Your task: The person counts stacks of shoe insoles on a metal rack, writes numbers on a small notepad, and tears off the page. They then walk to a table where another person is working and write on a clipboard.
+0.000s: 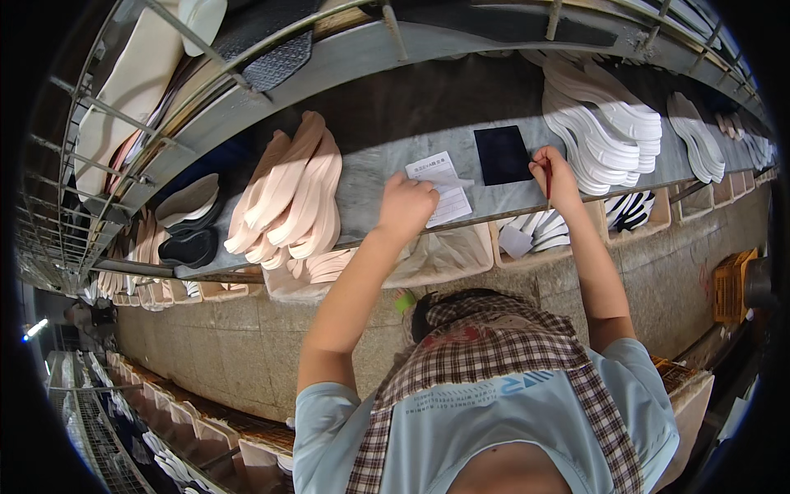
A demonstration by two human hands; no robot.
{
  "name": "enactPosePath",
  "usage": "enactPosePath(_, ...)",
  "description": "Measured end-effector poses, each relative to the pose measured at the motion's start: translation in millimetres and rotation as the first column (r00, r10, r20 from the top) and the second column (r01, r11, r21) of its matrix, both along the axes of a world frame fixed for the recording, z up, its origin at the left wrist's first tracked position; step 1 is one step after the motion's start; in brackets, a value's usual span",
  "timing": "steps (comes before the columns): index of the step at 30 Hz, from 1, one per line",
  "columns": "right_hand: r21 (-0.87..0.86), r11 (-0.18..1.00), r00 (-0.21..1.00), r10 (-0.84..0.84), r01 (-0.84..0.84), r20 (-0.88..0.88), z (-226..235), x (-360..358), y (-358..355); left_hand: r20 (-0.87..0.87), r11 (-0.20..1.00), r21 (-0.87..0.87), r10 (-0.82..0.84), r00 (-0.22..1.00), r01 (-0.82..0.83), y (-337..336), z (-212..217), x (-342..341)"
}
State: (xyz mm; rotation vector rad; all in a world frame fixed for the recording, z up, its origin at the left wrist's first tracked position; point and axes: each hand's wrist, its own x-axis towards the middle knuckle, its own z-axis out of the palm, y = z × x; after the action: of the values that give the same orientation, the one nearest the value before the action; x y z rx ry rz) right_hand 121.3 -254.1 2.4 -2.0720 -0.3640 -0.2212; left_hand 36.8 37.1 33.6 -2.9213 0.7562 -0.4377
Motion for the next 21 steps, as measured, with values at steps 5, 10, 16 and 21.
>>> enactPosePath(5,-0.245,0.942,0.932,-0.140,0.230,0.335,24.4,-21.3,3.9,-0.006,0.992,0.110,-0.057,0.998,0.057,-1.7,-2.9,12.5)
enactPosePath(10,-0.169,0.961,0.936,0.255,-0.218,0.244,34.5,-38.8,30.3,-0.045,0.986,0.093,-0.133,0.990,0.137,3.0,-2.3,19.4)
enactPosePath(16,-0.235,0.877,0.854,0.468,-0.419,0.225,26.9,-42.1,58.2,-0.076,0.984,-0.145,-0.119,0.990,0.107,12.4,-4.6,19.8)
enactPosePath(21,-0.150,0.886,0.876,0.459,-0.439,0.151,21.2,-36.8,71.0,-0.071,0.971,-0.227,-0.097,0.993,0.079,16.1,-5.7,17.8)
